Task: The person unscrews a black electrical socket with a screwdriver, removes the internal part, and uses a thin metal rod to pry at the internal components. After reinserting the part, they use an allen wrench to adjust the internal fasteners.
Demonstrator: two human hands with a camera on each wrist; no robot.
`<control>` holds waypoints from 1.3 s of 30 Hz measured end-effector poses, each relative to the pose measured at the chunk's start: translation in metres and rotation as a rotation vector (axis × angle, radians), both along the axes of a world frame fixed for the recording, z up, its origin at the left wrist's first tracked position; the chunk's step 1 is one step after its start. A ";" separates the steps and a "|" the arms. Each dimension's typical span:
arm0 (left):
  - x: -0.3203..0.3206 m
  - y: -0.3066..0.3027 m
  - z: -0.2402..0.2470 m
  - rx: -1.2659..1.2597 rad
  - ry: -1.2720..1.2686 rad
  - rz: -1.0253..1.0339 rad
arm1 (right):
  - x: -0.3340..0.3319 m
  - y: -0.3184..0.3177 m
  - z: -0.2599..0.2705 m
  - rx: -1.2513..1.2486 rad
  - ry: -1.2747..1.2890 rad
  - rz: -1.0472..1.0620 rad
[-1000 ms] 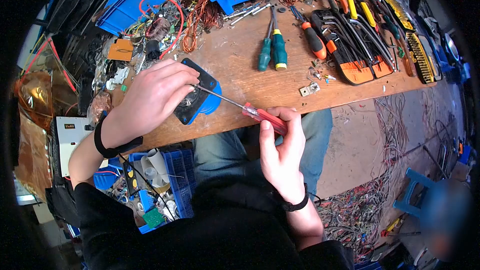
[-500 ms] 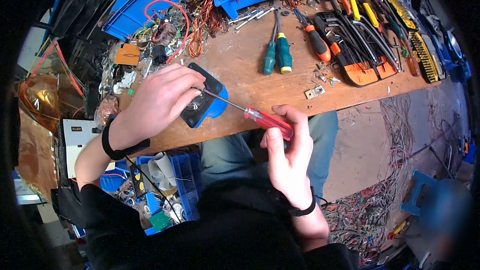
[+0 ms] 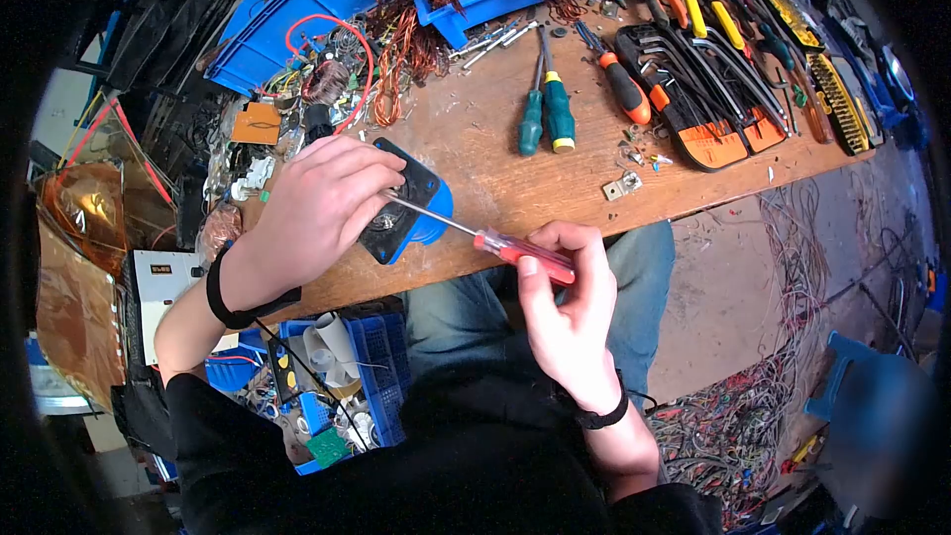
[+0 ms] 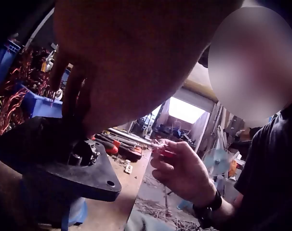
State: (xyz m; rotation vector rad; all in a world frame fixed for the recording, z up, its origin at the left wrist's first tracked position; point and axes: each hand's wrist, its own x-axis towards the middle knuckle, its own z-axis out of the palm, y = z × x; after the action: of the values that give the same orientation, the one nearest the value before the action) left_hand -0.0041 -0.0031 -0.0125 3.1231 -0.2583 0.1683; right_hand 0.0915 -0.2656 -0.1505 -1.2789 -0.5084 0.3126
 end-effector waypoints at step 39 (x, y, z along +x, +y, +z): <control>0.001 -0.004 0.000 -0.006 0.064 0.044 | 0.008 -0.008 0.045 -0.053 -0.659 0.092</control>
State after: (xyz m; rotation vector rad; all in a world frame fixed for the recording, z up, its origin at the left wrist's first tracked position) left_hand -0.0030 -0.0074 -0.0129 3.1232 -0.1885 0.0691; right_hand 0.0994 -0.2741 -0.1057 -1.4038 -1.1256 -0.0317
